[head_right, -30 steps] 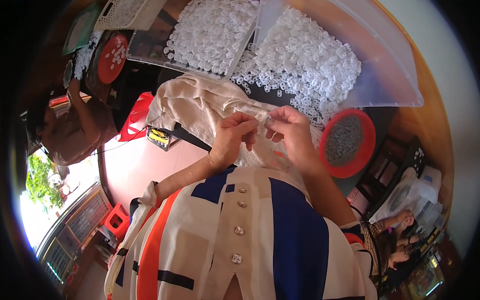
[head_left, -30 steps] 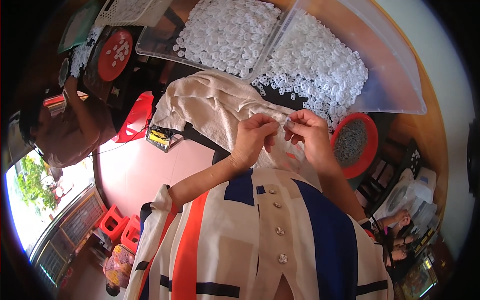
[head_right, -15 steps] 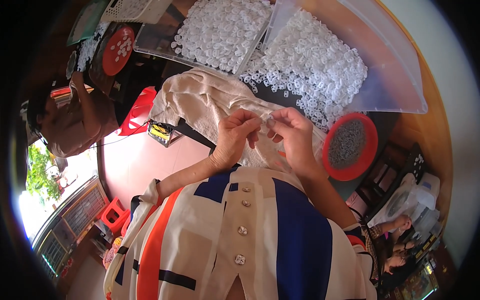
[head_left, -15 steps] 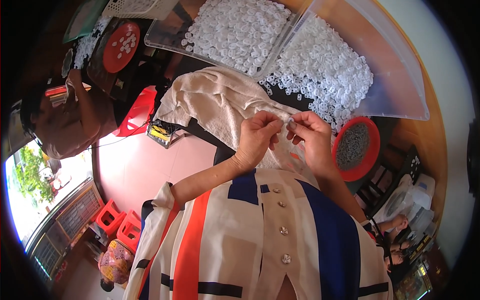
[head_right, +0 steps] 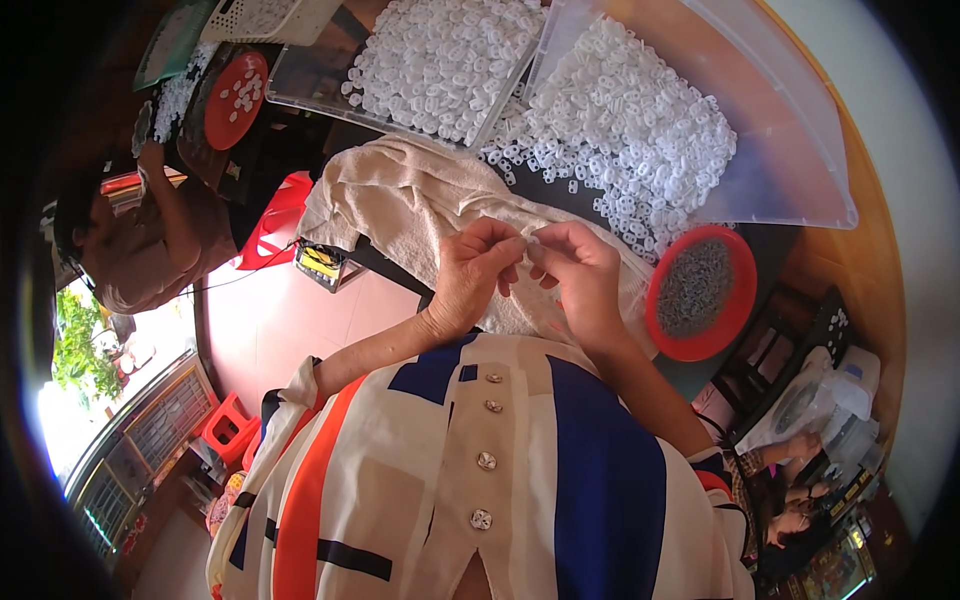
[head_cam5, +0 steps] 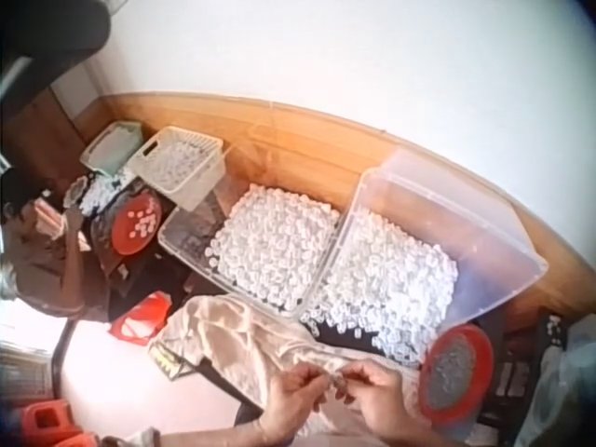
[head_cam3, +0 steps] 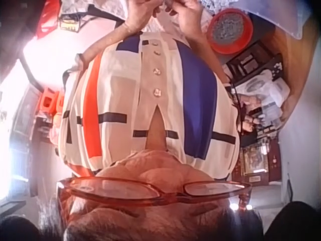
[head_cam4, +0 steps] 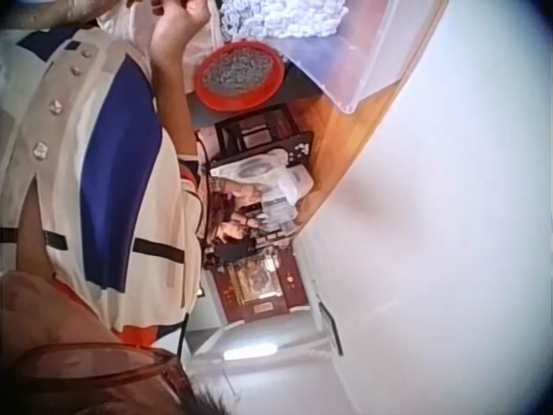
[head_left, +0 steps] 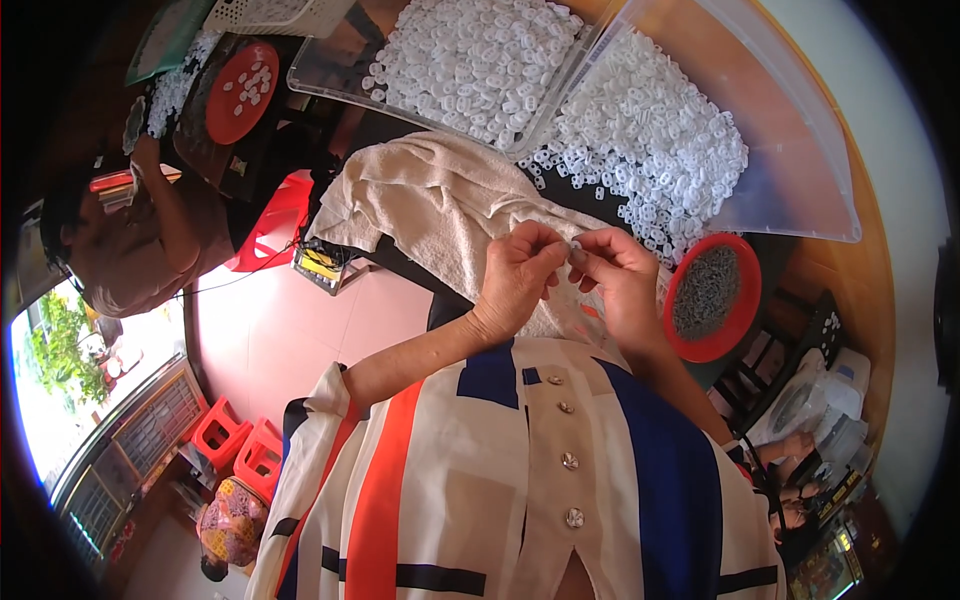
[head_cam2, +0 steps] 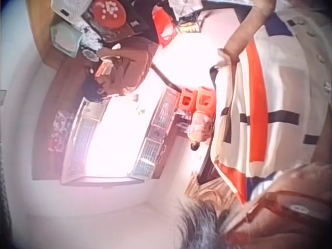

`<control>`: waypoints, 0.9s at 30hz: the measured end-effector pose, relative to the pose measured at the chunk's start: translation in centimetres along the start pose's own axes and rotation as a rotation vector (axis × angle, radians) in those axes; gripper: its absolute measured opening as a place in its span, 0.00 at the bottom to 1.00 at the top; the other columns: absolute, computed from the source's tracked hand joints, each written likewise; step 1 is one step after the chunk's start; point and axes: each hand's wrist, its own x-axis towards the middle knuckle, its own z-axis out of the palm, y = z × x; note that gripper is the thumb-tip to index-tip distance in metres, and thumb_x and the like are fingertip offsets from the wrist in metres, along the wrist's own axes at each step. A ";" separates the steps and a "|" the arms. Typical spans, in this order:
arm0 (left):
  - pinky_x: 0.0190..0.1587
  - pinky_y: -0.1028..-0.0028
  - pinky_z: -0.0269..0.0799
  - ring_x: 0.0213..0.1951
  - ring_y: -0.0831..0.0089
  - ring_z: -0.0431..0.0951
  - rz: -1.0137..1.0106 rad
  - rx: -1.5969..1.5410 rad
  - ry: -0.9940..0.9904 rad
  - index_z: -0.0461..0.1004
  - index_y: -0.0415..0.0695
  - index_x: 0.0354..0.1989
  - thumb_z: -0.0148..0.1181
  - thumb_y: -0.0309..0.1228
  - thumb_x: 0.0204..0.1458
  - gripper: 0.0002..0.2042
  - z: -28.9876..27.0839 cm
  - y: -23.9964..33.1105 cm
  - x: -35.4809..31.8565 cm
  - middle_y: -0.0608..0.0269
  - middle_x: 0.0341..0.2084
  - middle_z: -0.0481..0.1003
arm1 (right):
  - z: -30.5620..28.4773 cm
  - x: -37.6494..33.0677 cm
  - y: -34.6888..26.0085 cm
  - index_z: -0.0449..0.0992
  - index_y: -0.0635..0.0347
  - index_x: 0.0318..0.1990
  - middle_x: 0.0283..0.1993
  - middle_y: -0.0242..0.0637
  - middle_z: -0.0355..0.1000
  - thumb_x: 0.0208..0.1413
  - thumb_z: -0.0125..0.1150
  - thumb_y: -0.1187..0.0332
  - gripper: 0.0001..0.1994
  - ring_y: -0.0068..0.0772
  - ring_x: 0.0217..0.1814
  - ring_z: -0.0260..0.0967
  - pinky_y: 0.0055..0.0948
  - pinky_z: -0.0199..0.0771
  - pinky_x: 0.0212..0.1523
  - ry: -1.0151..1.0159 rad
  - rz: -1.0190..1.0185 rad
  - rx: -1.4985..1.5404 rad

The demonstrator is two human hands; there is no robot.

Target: Assembling small white plastic rings by inserting grey center components at a manual workstation.

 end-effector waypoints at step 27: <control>0.19 0.82 0.66 0.20 0.82 0.70 0.007 -0.062 0.023 0.72 0.36 0.32 0.57 0.29 0.54 0.08 -0.1 -0.1 -0.5 0.67 0.20 0.71 | 0.2 -0.1 0.4 0.73 0.64 0.39 0.29 0.34 0.72 0.59 0.55 0.70 0.06 0.24 0.28 0.70 0.20 0.67 0.30 -0.014 0.053 0.177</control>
